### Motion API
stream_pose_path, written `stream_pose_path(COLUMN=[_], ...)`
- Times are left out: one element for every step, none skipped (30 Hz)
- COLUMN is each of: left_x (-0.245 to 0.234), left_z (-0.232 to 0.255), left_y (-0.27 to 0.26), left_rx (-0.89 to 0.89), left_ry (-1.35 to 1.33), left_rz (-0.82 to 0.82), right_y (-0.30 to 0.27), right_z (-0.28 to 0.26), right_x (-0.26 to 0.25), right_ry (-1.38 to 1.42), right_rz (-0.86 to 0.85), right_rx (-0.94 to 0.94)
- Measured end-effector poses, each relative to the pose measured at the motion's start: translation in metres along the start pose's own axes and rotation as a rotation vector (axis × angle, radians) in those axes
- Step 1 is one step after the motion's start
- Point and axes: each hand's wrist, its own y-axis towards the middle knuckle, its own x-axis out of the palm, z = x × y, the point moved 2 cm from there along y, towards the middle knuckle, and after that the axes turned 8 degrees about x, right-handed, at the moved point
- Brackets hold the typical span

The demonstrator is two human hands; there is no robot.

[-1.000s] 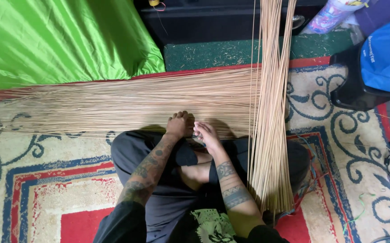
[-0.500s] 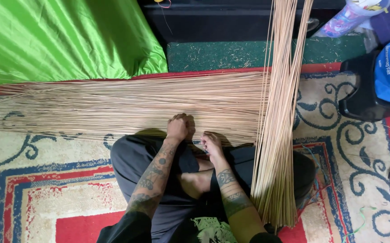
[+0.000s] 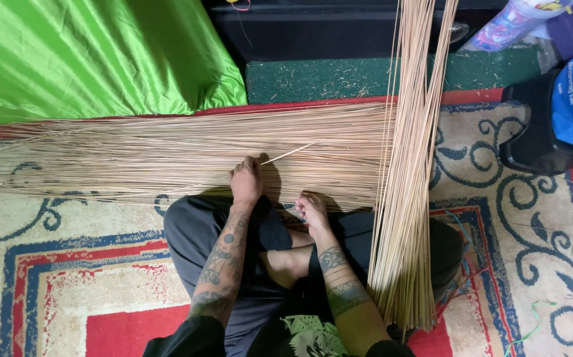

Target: Weaving long, thin wooden sticks together to form a flat mat or bundle.

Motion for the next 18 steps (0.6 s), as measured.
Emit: stream_pose_path(left_x=[-0.003,-0.008,-0.013,-0.022,-0.031,-0.04,-0.036,-0.033,-0.029,-0.028,-0.026,-0.025,-0.021,-0.016,-0.012,-0.011,-0.01,-0.008], left_z=[0.002,0.005,0.007,0.017,0.026,0.036,0.041,0.047,0.053,0.06,0.069,0.079,0.084,0.09,0.097,0.101,0.106,0.11], left_y=[0.0,0.0,-0.002,-0.004,-0.007,-0.01,-0.012,-0.015,-0.018,-0.024,-0.029,-0.033,-0.038,-0.042,-0.047,-0.049,-0.052,-0.054], left_rx=[-0.001,0.002,0.005,0.005,0.044,0.082,0.081,0.13,0.18,0.176,0.253,0.331,0.329,0.387,0.445,0.445,0.468,0.492], left_ry=[0.001,-0.045,-0.091,-0.092,-0.158,-0.223,-0.223,-0.265,-0.307,-0.307,-0.328,-0.35,-0.352,-0.348,-0.343,-0.344,-0.366,-0.389], left_rz=[0.001,0.104,0.208,0.21,0.219,0.227,0.228,0.2,0.172,0.17,0.155,0.141,0.14,0.088,0.035,0.035,0.036,0.037], right_y=[0.004,0.007,0.009,0.005,0.0,-0.005,-0.006,-0.008,-0.01,-0.015,-0.021,-0.026,-0.033,-0.042,-0.051,-0.05,-0.051,-0.051], right_z=[0.001,0.004,0.006,0.003,-0.001,-0.004,-0.005,-0.006,-0.008,-0.009,-0.012,-0.017,-0.021,-0.026,-0.031,-0.029,-0.027,-0.026], right_x=[0.0,-0.001,-0.002,0.0,0.002,0.004,0.005,0.007,0.009,0.009,0.011,0.013,0.015,0.018,0.02,0.019,0.017,0.014], right_ry=[0.0,-0.003,-0.006,-0.006,-0.024,-0.042,-0.043,-0.047,-0.051,-0.053,-0.127,-0.2,-0.202,-0.193,-0.184,-0.185,-0.146,-0.108], right_rz=[-0.001,0.001,0.003,0.002,-0.001,-0.005,-0.006,-0.025,-0.045,-0.045,-0.063,-0.081,-0.08,-0.074,-0.069,-0.068,0.007,0.083], right_rx=[0.0,-0.011,-0.022,-0.024,-0.086,-0.147,-0.148,-0.222,-0.296,-0.292,-0.388,-0.486,-0.484,-0.562,-0.641,-0.641,-0.684,-0.726])
